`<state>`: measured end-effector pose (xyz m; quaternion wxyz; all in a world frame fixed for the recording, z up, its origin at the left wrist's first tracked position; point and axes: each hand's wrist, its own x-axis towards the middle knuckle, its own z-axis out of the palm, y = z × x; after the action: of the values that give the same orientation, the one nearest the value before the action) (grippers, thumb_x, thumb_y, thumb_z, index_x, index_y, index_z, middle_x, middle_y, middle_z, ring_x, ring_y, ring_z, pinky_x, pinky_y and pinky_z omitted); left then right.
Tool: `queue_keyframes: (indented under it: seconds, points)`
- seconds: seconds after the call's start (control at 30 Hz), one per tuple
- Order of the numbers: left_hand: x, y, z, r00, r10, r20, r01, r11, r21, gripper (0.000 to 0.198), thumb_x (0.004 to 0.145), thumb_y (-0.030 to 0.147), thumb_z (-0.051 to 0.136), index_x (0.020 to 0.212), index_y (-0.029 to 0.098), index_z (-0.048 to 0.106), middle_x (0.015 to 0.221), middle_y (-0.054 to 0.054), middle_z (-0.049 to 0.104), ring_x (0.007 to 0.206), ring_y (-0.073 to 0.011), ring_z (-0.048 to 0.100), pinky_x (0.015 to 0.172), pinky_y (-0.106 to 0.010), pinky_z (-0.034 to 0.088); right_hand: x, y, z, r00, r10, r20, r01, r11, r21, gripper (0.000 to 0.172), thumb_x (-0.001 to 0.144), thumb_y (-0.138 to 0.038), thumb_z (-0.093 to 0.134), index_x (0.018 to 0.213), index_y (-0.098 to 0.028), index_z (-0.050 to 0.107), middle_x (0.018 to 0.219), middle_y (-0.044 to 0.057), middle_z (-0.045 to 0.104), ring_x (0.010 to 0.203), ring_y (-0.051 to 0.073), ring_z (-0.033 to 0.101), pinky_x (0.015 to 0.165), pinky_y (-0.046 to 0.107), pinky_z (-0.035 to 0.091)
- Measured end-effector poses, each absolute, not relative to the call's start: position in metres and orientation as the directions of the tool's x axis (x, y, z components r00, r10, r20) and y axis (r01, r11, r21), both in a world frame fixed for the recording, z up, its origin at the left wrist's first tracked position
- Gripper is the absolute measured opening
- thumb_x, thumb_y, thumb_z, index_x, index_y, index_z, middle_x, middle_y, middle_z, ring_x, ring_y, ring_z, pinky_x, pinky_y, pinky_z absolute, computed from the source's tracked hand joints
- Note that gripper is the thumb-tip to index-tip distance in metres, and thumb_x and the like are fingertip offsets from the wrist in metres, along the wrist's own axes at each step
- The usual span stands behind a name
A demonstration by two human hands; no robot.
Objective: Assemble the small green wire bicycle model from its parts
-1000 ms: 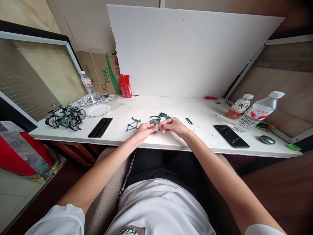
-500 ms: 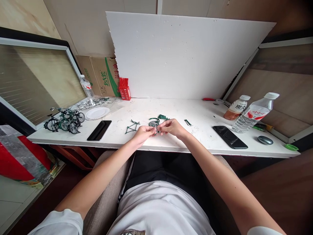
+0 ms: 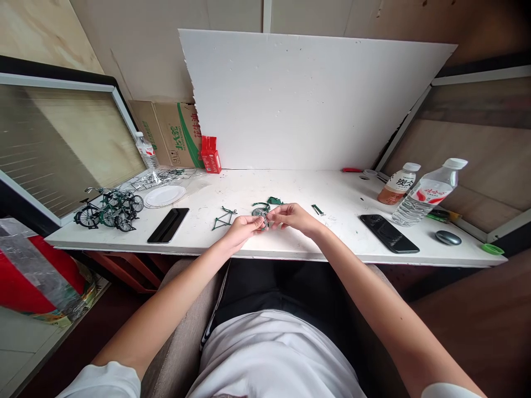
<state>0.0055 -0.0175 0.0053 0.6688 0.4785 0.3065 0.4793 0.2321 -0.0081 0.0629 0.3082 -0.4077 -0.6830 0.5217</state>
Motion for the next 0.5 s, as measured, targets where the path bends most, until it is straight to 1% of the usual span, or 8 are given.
queue_keyframes:
  seconds: [0.07,0.17,0.2,0.3,0.37,0.4,0.43,0.5]
  points:
    - [0.004,-0.016,0.004,0.358,0.933,0.043,-0.380,0.103,0.919,0.041,0.073,0.044,0.100,0.083,0.010,0.080,0.088,-0.008,0.074,0.087,-0.0189,0.068,0.097,-0.040,0.051,0.235,-0.007,0.065,-0.462,0.887,0.004,0.245,0.132,-0.960,0.041,0.087,-0.059,0.083,0.101,-0.021,0.083,0.108,0.009,0.083,0.094,0.021,0.078,0.076,0.028,0.057]
    - [0.002,-0.013,0.003,0.356,0.935,0.000,-0.419,0.160,0.894,0.039,0.074,0.039,0.101,0.089,0.010,0.081,0.092,-0.009,0.074,0.089,-0.0193,0.070,0.099,-0.041,0.052,0.245,-0.002,0.069,-0.373,0.927,0.039,0.264,0.147,-0.953,0.041,0.092,-0.060,0.078,0.100,-0.020,0.081,0.119,0.010,0.082,0.098,0.022,0.078,0.071,0.026,0.056]
    - [0.000,-0.011,0.003,0.358,0.933,-0.019,-0.429,0.182,0.884,0.038,0.075,0.037,0.101,0.092,0.010,0.081,0.093,-0.009,0.074,0.090,-0.0195,0.071,0.100,-0.041,0.052,0.250,0.001,0.070,-0.328,0.943,0.054,0.283,0.153,-0.947,0.042,0.092,-0.060,0.078,0.098,-0.019,0.081,0.117,0.011,0.082,0.097,0.022,0.077,0.068,0.025,0.055]
    - [-0.003,-0.009,0.005,0.373,0.926,-0.054,-0.463,0.236,0.854,0.032,0.080,0.031,0.098,0.096,0.009,0.080,0.093,-0.009,0.074,0.090,-0.0194,0.072,0.101,-0.041,0.053,0.270,0.011,0.072,-0.171,0.979,0.114,0.361,0.170,-0.917,0.040,0.091,-0.056,0.079,0.102,-0.018,0.080,0.110,0.012,0.083,0.092,0.022,0.076,0.063,0.025,0.053]
    - [-0.006,-0.008,0.006,0.384,0.921,-0.060,-0.482,0.256,0.838,0.029,0.082,0.028,0.096,0.096,0.009,0.080,0.093,-0.009,0.073,0.090,-0.0188,0.072,0.101,-0.040,0.054,0.284,0.015,0.073,-0.104,0.984,0.143,0.489,0.176,-0.854,0.039,0.094,-0.056,0.076,0.097,-0.017,0.080,0.102,0.012,0.082,0.084,0.021,0.073,0.059,0.026,0.049]
    - [-0.006,-0.008,0.006,0.389,0.919,-0.063,-0.487,0.263,0.833,0.028,0.083,0.028,0.096,0.096,0.009,0.080,0.093,-0.009,0.073,0.090,-0.0184,0.072,0.101,-0.040,0.054,0.290,0.016,0.074,-0.093,0.986,0.135,0.581,0.164,-0.797,0.040,0.094,-0.056,0.075,0.090,-0.017,0.080,0.095,0.012,0.082,0.079,0.021,0.071,0.057,0.027,0.047]
    - [-0.007,-0.008,0.007,0.395,0.916,-0.065,-0.490,0.270,0.829,0.027,0.084,0.027,0.095,0.096,0.009,0.080,0.093,-0.009,0.073,0.090,-0.0181,0.072,0.101,-0.039,0.055,0.294,0.017,0.074,-0.109,0.988,0.114,0.675,0.157,-0.721,0.041,0.093,-0.057,0.076,0.084,-0.017,0.080,0.090,0.012,0.081,0.076,0.020,0.070,0.056,0.027,0.045]
    - [-0.008,-0.008,0.007,0.405,0.912,-0.070,-0.490,0.281,0.825,0.026,0.084,0.027,0.095,0.096,0.010,0.080,0.092,-0.008,0.073,0.090,-0.0177,0.071,0.100,-0.038,0.055,0.299,0.017,0.073,-0.137,0.990,0.033,0.796,0.130,-0.591,0.038,0.091,-0.055,0.079,0.083,-0.018,0.081,0.092,0.011,0.081,0.076,0.021,0.069,0.056,0.028,0.044]
